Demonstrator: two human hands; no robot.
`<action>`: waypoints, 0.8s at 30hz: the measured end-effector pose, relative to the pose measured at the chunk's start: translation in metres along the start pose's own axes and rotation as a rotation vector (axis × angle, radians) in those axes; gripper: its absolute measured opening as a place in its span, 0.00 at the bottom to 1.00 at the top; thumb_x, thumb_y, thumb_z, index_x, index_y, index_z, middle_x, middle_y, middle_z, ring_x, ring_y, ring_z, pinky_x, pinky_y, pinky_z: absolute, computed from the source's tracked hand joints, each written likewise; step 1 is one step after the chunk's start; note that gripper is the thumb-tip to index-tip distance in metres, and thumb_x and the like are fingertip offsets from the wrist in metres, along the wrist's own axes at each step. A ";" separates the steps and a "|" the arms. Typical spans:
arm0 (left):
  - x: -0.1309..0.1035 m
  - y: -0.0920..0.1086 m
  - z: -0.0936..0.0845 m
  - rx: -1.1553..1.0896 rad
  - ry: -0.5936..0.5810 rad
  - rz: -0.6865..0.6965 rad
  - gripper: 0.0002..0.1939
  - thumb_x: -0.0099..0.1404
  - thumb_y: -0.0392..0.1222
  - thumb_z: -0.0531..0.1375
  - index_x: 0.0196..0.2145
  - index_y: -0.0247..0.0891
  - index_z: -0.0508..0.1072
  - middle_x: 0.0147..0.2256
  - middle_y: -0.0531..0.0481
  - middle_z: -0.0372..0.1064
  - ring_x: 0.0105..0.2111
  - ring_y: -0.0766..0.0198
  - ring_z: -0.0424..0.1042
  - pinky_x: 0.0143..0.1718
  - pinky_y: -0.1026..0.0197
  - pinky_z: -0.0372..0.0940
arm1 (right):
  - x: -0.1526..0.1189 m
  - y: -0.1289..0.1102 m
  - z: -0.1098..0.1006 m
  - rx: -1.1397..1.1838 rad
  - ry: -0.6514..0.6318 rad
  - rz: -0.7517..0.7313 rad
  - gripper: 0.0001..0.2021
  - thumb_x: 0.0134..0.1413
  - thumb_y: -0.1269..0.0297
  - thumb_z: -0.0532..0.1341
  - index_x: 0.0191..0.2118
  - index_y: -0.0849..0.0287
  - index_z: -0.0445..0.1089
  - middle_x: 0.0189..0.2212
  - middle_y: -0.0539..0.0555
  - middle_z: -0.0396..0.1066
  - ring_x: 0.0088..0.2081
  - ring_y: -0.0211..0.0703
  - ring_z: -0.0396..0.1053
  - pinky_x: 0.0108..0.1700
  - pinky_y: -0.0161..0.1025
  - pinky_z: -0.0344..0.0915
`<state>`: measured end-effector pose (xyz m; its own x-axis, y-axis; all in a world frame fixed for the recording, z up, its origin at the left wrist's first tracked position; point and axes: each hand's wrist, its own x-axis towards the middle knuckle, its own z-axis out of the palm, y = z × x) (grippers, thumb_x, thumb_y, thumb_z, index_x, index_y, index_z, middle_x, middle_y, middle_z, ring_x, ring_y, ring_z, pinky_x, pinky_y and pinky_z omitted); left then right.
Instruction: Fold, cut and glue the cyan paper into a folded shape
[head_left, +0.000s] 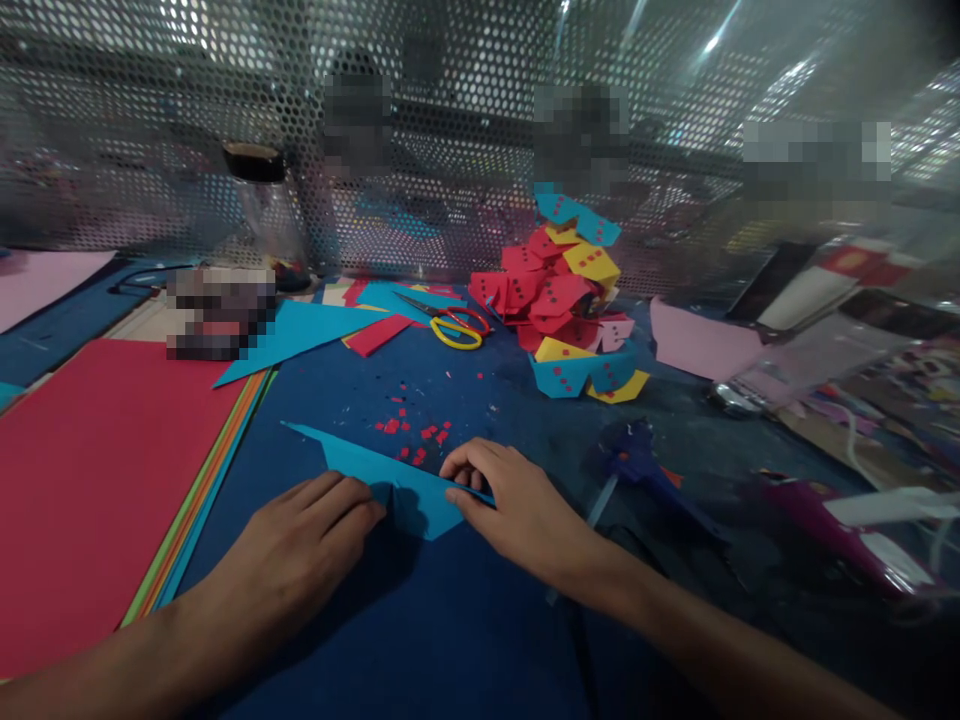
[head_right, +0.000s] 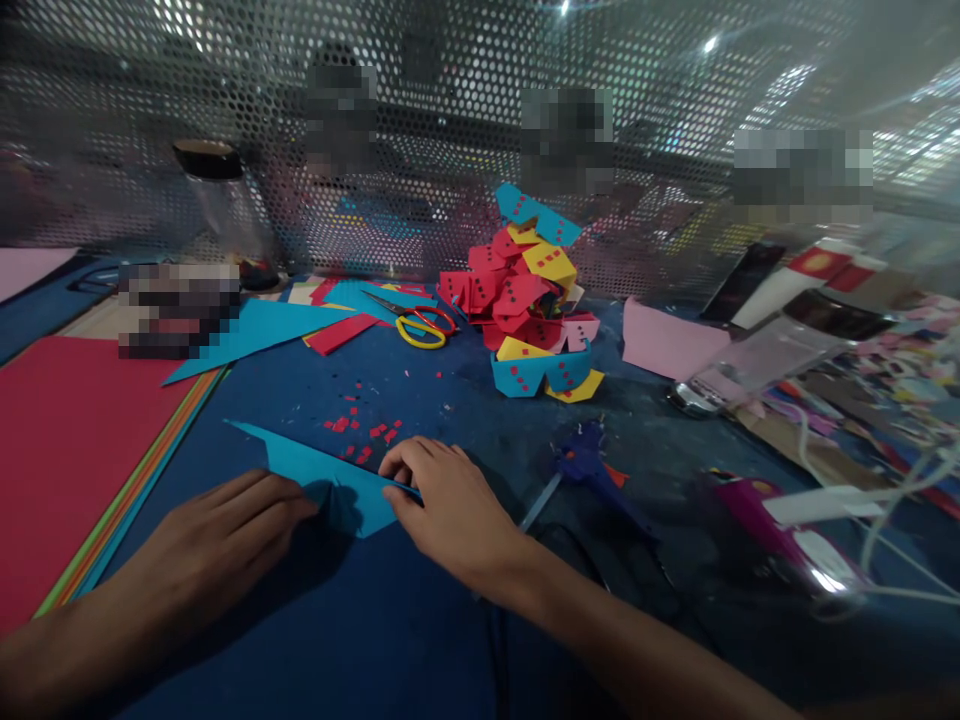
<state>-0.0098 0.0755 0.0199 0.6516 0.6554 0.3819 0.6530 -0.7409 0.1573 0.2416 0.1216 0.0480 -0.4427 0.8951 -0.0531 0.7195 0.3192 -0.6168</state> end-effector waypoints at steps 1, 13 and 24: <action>0.000 0.000 0.001 0.010 0.005 0.001 0.15 0.75 0.29 0.47 0.44 0.36 0.72 0.37 0.46 0.73 0.34 0.59 0.72 0.31 0.59 0.68 | 0.000 -0.001 0.000 0.002 -0.005 0.010 0.08 0.57 0.75 0.64 0.39 0.55 0.71 0.38 0.49 0.75 0.40 0.41 0.69 0.47 0.44 0.60; 0.003 0.002 0.004 0.052 0.030 -0.010 0.13 0.77 0.34 0.48 0.39 0.37 0.71 0.33 0.49 0.72 0.30 0.60 0.70 0.29 0.58 0.65 | -0.001 -0.005 0.000 -0.041 -0.005 0.023 0.04 0.61 0.69 0.64 0.33 0.56 0.70 0.29 0.48 0.72 0.34 0.39 0.67 0.41 0.40 0.58; 0.006 0.002 0.005 -0.066 0.106 -0.131 0.11 0.76 0.36 0.49 0.38 0.40 0.70 0.32 0.51 0.73 0.31 0.60 0.72 0.31 0.59 0.67 | 0.001 -0.001 0.004 -0.116 -0.032 -0.016 0.09 0.63 0.67 0.64 0.30 0.58 0.67 0.30 0.47 0.71 0.33 0.38 0.65 0.39 0.39 0.55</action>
<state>-0.0029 0.0786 0.0182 0.5157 0.7304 0.4478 0.7007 -0.6603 0.2701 0.2385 0.1207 0.0459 -0.4705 0.8796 -0.0702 0.7683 0.3692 -0.5229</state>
